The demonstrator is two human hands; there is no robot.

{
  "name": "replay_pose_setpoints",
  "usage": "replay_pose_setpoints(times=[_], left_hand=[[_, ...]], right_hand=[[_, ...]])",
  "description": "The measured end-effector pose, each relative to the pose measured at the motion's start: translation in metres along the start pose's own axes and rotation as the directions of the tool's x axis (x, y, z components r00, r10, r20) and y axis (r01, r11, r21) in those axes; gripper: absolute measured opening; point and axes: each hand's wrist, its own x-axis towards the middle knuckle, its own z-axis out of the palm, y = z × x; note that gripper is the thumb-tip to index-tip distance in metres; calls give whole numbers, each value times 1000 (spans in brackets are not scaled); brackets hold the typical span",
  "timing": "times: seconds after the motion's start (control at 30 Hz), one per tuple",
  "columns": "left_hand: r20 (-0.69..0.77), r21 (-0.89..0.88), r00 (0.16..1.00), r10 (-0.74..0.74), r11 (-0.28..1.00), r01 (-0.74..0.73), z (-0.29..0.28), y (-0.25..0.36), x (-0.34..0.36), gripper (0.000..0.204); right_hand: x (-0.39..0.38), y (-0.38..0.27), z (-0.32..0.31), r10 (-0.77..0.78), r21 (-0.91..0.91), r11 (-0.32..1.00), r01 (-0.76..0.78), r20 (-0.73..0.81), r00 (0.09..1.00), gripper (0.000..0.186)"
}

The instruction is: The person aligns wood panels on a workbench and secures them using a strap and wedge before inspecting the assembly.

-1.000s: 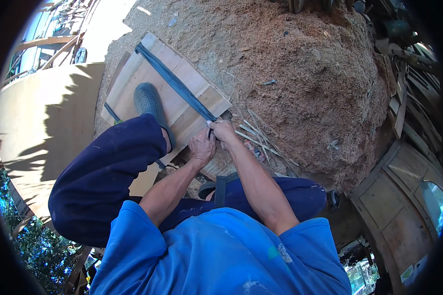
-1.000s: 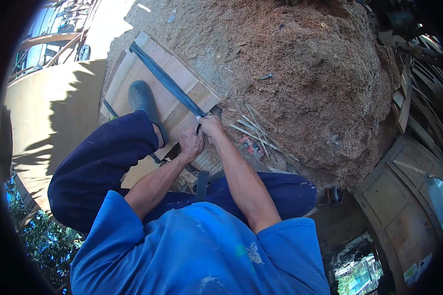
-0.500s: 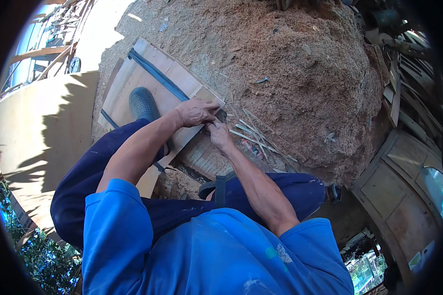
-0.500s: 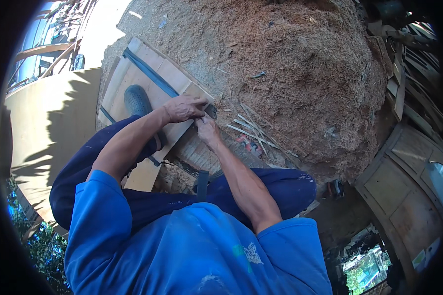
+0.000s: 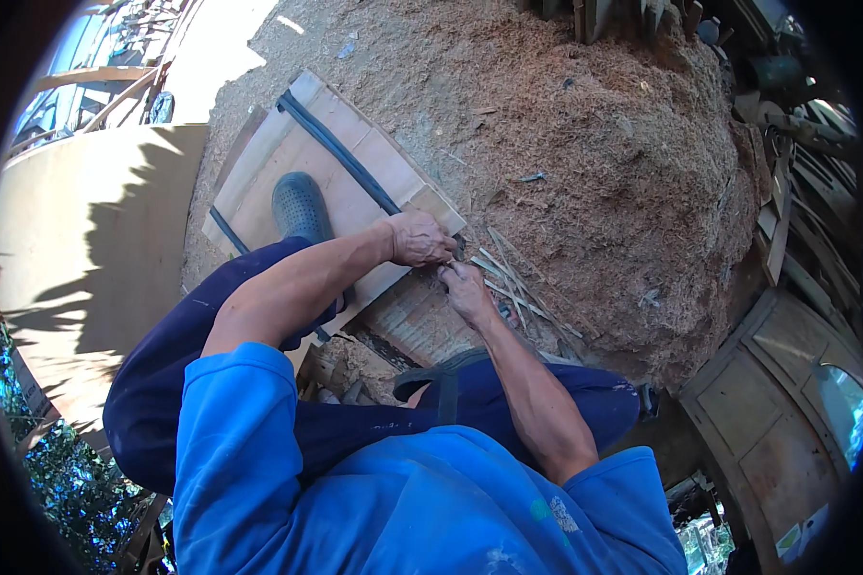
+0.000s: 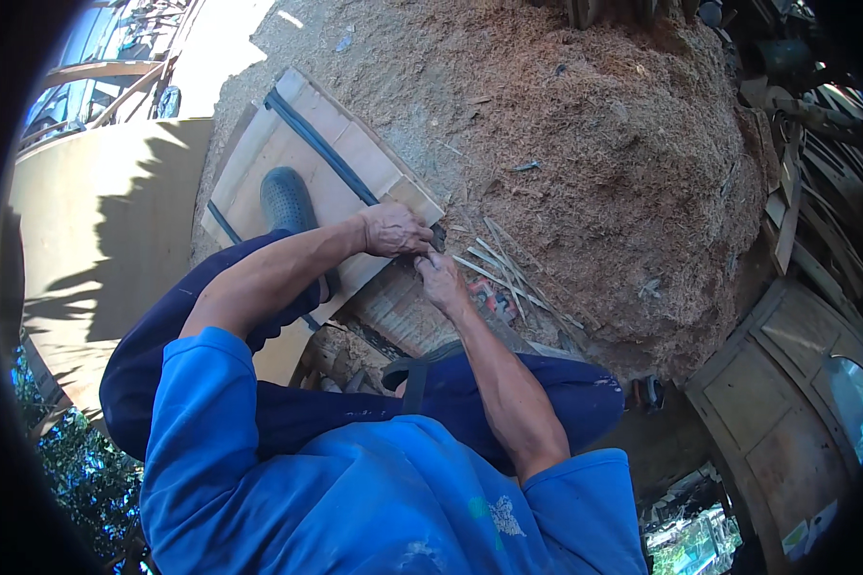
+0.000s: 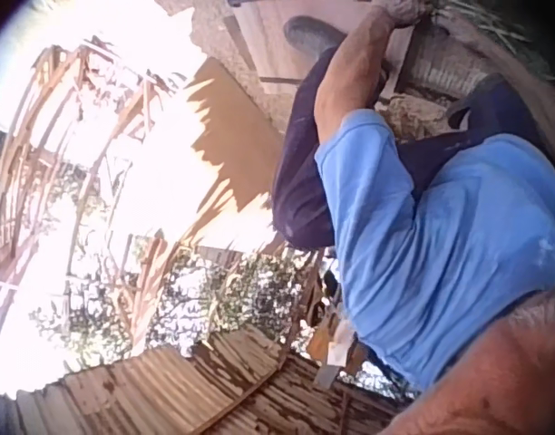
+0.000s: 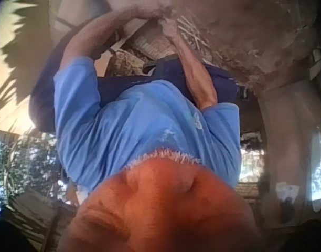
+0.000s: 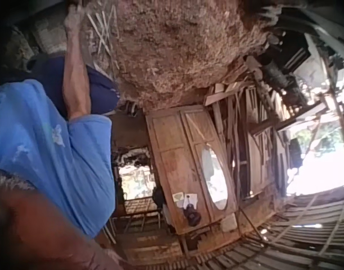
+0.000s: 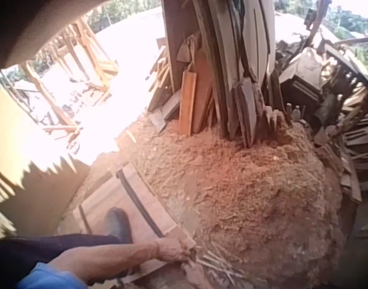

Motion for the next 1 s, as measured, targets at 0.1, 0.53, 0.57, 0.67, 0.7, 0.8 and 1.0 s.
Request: replay_pose_setpoints(times=[0.1,0.53,0.57,0.67,0.7,0.8,1.0], left_hand=[[-64,41,998,-22,999,25,14,7,4,16],[-154,-198,907,-393,911,361,2,38,-23,21],[-168,-216,887,-430,894,392,4,37,-19,20],[-166,-183,869,-466,880,438,8,41,-16,19],[-143,-131,862,-486,873,470,11,45,-21,18],[-233,-28,902,-364,930,368,12,52,-41,17],[-178,76,865,-469,870,487,-55,34,-70,29]], right_hand=[[0,13,-3,63,-22,998,-62,45,997,28],[11,-51,-1,214,-149,969,-198,102,971,34],[12,-55,-10,217,-160,966,-201,88,972,34],[26,-71,-40,232,-594,799,-91,164,959,40],[28,-80,-46,188,-655,747,-115,43,981,44],[42,-116,-54,103,-663,741,-111,-51,993,52],[114,-70,-55,-267,-526,821,219,-15,964,66]])
